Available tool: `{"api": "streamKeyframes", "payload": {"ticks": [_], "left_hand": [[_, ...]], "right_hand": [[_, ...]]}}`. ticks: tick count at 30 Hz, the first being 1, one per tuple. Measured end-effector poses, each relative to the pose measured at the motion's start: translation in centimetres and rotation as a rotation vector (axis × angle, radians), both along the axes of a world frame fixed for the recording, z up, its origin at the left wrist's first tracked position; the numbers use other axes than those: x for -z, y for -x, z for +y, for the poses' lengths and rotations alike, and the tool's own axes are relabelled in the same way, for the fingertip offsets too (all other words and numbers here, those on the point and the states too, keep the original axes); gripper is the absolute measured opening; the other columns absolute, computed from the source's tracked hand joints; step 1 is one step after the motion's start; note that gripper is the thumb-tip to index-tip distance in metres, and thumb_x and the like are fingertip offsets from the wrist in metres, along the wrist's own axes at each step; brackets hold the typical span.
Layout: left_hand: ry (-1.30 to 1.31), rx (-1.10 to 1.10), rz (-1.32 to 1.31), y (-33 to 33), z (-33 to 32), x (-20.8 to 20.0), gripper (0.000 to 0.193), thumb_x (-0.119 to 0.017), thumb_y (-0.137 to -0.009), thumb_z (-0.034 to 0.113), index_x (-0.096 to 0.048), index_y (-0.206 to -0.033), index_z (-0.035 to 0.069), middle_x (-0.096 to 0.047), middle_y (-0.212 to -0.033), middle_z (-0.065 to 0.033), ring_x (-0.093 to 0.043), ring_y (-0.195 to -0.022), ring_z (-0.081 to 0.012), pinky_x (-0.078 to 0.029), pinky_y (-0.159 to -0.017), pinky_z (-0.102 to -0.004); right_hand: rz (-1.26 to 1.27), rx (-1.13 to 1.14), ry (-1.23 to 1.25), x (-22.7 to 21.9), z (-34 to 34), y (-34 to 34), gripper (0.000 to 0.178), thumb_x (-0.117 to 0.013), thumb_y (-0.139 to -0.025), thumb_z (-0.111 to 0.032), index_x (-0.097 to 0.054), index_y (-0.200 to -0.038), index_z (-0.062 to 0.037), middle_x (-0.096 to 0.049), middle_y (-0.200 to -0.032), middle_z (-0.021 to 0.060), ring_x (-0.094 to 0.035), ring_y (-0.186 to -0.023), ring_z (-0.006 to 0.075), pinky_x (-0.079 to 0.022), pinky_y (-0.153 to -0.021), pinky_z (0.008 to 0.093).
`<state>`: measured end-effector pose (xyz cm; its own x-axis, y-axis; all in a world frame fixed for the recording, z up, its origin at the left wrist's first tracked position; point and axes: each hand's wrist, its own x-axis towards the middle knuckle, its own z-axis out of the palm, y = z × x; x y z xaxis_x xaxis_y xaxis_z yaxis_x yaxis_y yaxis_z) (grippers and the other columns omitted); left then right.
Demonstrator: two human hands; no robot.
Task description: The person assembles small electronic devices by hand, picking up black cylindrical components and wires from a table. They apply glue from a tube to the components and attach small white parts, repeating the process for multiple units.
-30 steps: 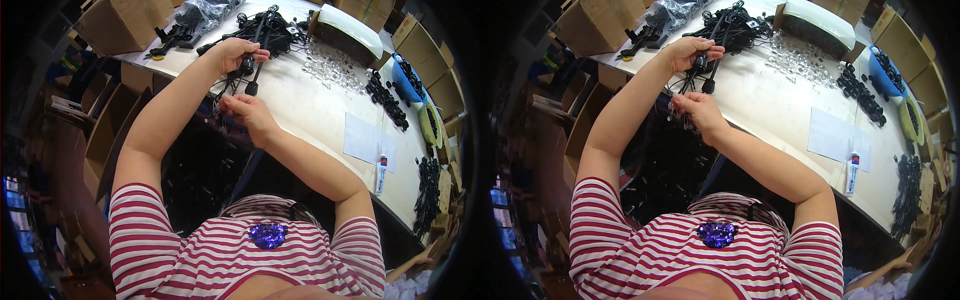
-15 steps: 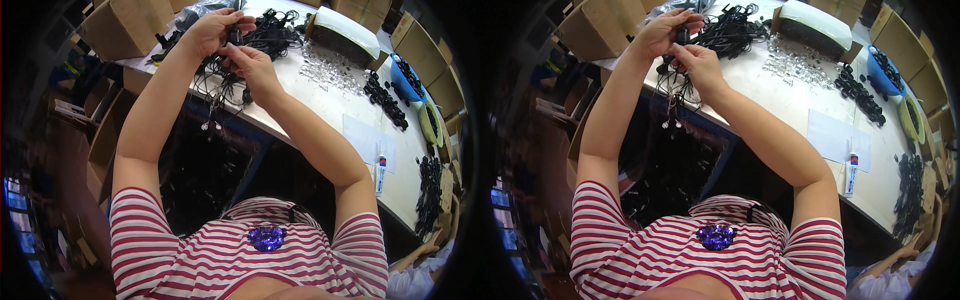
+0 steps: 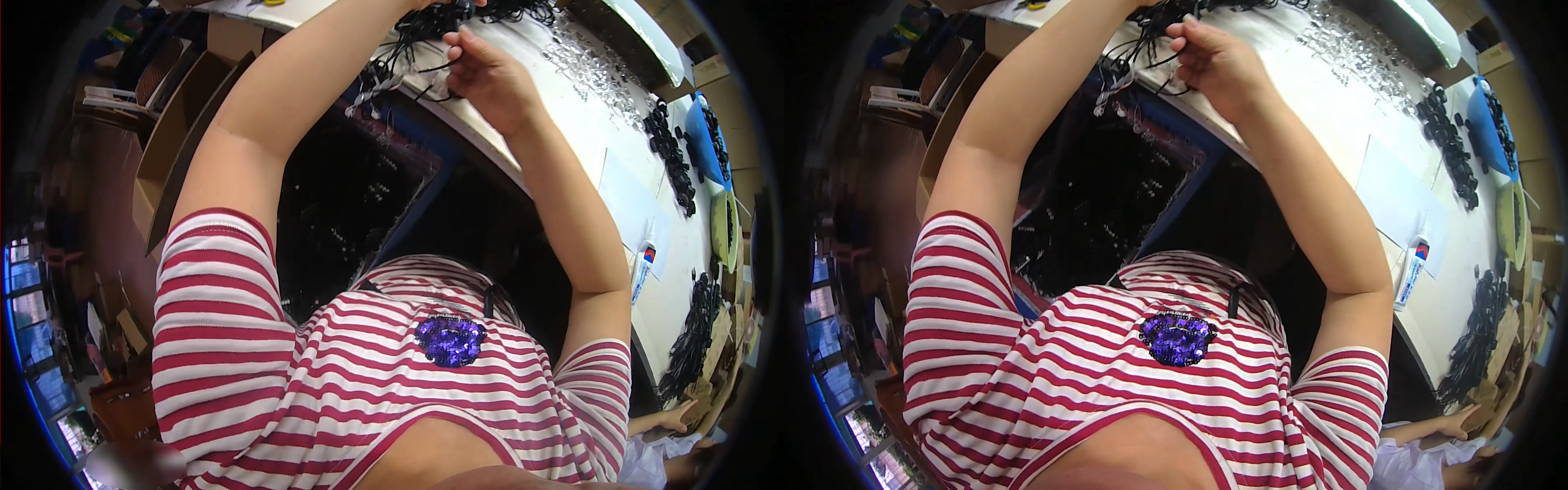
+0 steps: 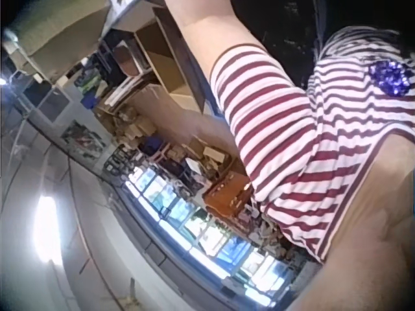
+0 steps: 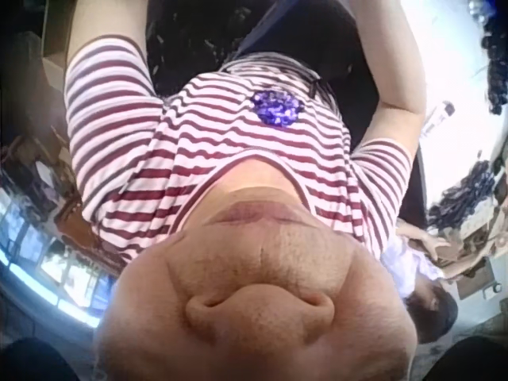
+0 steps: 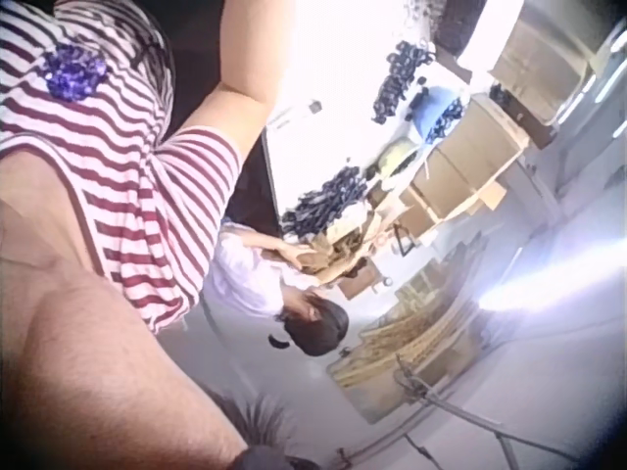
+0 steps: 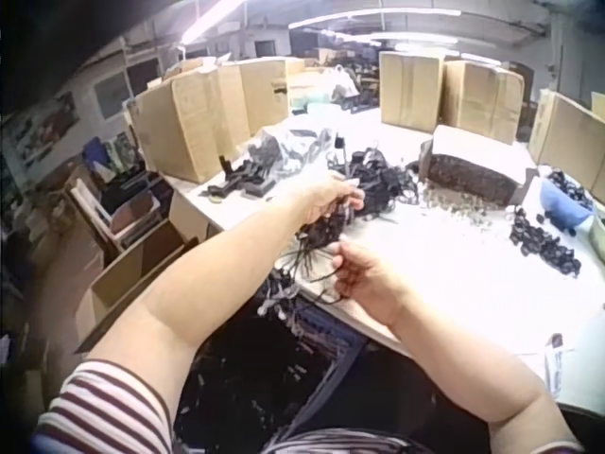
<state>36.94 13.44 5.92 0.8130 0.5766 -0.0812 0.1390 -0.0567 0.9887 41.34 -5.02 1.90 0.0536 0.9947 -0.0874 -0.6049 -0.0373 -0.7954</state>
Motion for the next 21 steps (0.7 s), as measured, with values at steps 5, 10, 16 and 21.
{"api": "streamKeyframes", "payload": {"ticks": [5,10,16,21], "left_hand": [[-0.570,-0.216,0.031,6.2,-3.7,-1.7,0.026,-0.052,-0.088,0.025,-0.060,-0.087,0.001,-0.059,-0.070,-0.0064,-0.053,-0.062,-0.0126,-0.043,-0.054,-0.0273],[-0.998,-0.185,0.028,15.1,-7.9,3.0,0.020,-0.056,-0.086,0.018,-0.058,-0.101,0.004,-0.062,-0.098,-0.0096,-0.060,-0.091,-0.0162,-0.048,-0.079,-0.0314],[-1.441,-0.207,0.080,19.1,-9.5,7.0,0.026,-0.072,-0.067,0.019,-0.063,-0.090,0.012,-0.062,-0.085,-0.0013,-0.056,-0.093,-0.0189,-0.034,-0.096,-0.0429],[-1.475,-0.261,-0.036,19.0,-9.5,7.3,0.012,-0.072,-0.065,0.014,-0.066,-0.075,0.014,-0.061,-0.074,0.0032,-0.057,-0.084,-0.0146,-0.034,-0.097,-0.0418]], "right_hand": [[-0.015,0.096,-0.019,1.3,-0.4,-2.3,0.020,-0.049,-0.090,-0.022,-0.057,-0.095,-0.0049,-0.056,-0.081,0.0005,-0.051,-0.069,0.0097,-0.044,-0.070,0.0270],[0.032,0.174,0.032,1.7,-1.3,-3.3,0.022,-0.048,-0.090,-0.024,-0.057,-0.096,-0.0044,-0.056,-0.081,0.0005,-0.051,-0.070,0.0098,-0.044,-0.068,0.0261],[-0.920,0.212,0.224,-0.7,-0.9,-3.1,0.036,-0.049,-0.087,-0.039,-0.061,-0.086,-0.0045,-0.058,-0.075,0.0018,-0.054,-0.069,0.0106,-0.042,-0.060,0.0240],[-1.766,0.572,-0.358,-3.4,-1.6,0.6,0.042,-0.051,-0.082,-0.047,-0.061,-0.081,-0.0066,-0.059,-0.072,0.0091,-0.056,-0.074,0.0255,-0.043,-0.065,0.0368]]}}
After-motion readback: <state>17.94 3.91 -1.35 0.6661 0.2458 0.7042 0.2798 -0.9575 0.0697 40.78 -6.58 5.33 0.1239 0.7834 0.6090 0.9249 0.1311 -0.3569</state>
